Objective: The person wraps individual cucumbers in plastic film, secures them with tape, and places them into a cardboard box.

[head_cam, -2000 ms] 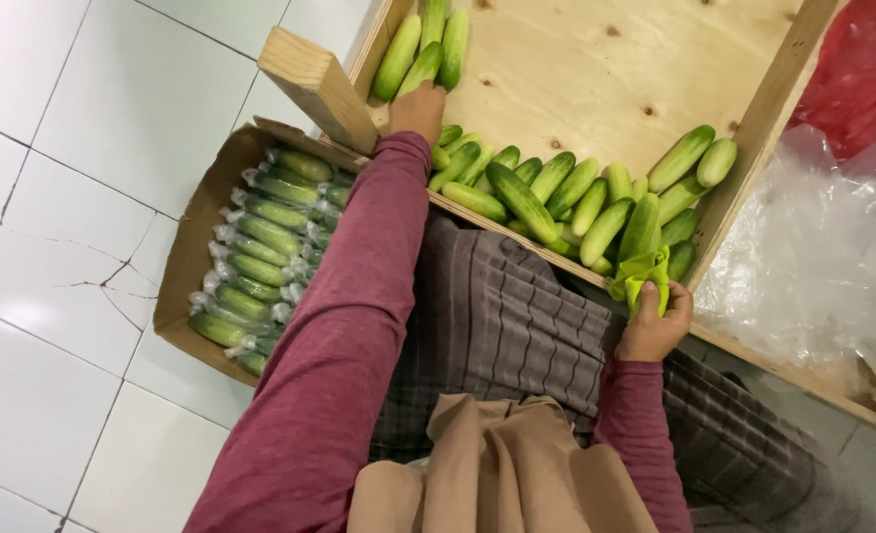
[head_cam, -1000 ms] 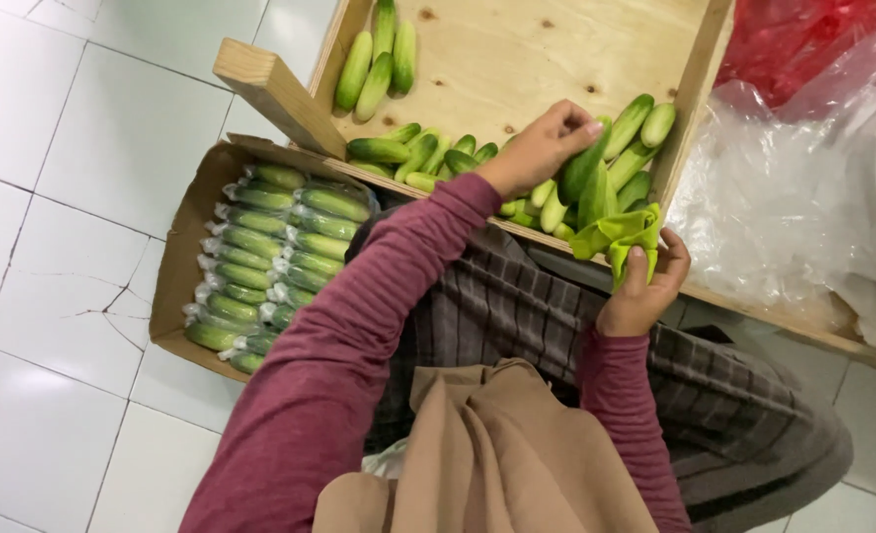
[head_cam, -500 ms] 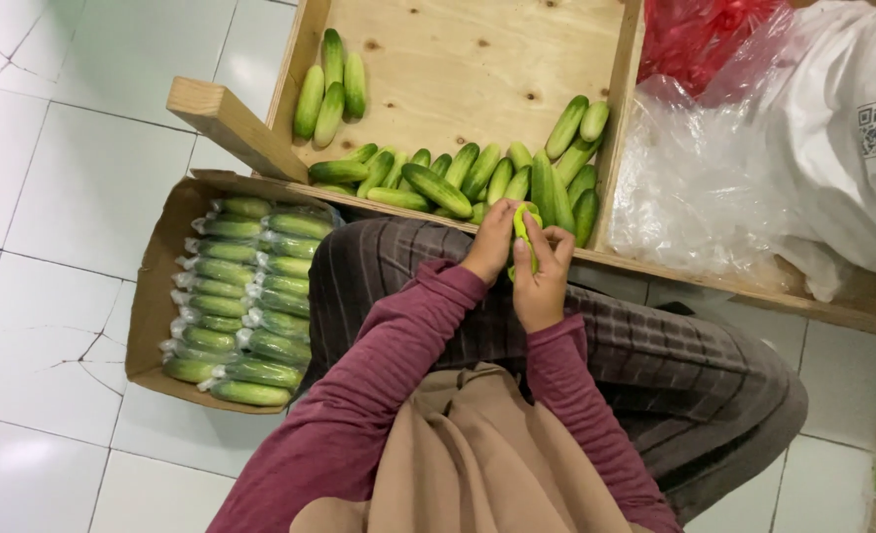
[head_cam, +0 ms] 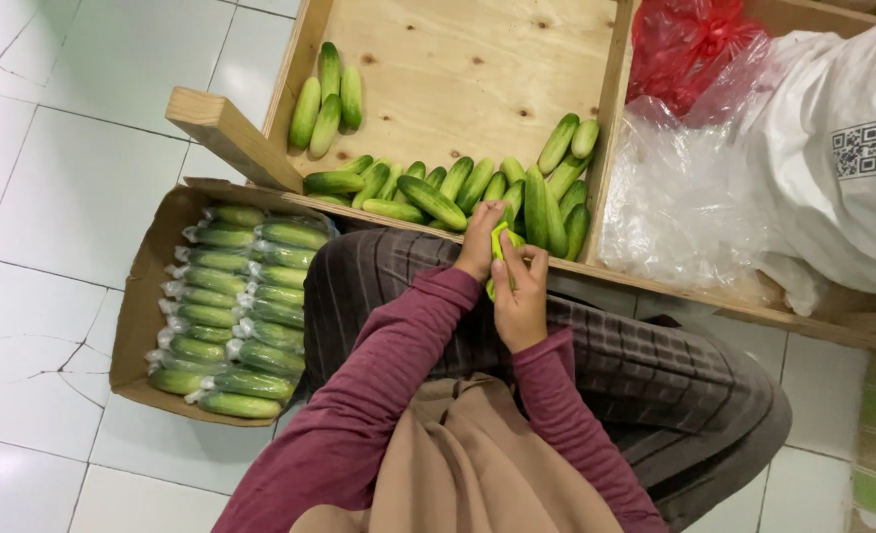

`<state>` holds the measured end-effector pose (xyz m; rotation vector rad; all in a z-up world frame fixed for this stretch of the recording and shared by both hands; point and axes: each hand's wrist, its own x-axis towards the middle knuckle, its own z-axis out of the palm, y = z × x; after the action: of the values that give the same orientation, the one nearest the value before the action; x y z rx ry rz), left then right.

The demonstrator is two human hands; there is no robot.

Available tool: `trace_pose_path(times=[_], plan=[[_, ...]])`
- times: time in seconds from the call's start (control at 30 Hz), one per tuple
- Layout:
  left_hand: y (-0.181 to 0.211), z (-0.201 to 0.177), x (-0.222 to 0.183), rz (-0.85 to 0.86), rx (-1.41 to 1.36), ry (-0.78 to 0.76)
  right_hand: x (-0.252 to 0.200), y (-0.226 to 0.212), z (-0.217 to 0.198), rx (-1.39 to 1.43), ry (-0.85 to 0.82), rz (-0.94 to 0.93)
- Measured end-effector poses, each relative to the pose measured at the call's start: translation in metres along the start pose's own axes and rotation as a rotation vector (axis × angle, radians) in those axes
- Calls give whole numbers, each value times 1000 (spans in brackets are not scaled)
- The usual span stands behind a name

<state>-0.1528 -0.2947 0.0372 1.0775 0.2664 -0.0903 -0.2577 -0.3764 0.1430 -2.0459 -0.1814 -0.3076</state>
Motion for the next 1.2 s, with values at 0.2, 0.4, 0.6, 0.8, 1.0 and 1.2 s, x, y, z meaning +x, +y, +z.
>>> trace_pose_path(times=[0.2,0.4,0.6,0.8,1.0,1.2], plan=[[1,8,0,68,79,-130,7,25,-7,28,22,-28],[-35,5,11,8,109,-186,29,72,-17,55,25,144],[6,10,-10,18,109,-55,9,44,-4,-25,21,58],[3,9,-5,16,41,-32,5,32,-1,0,20,62],[-49,-1,16,-11,18,-104,30,63,-13,51,22,158],[-22,4,5,61,71,-57,19,41,-7,5,8,100]])
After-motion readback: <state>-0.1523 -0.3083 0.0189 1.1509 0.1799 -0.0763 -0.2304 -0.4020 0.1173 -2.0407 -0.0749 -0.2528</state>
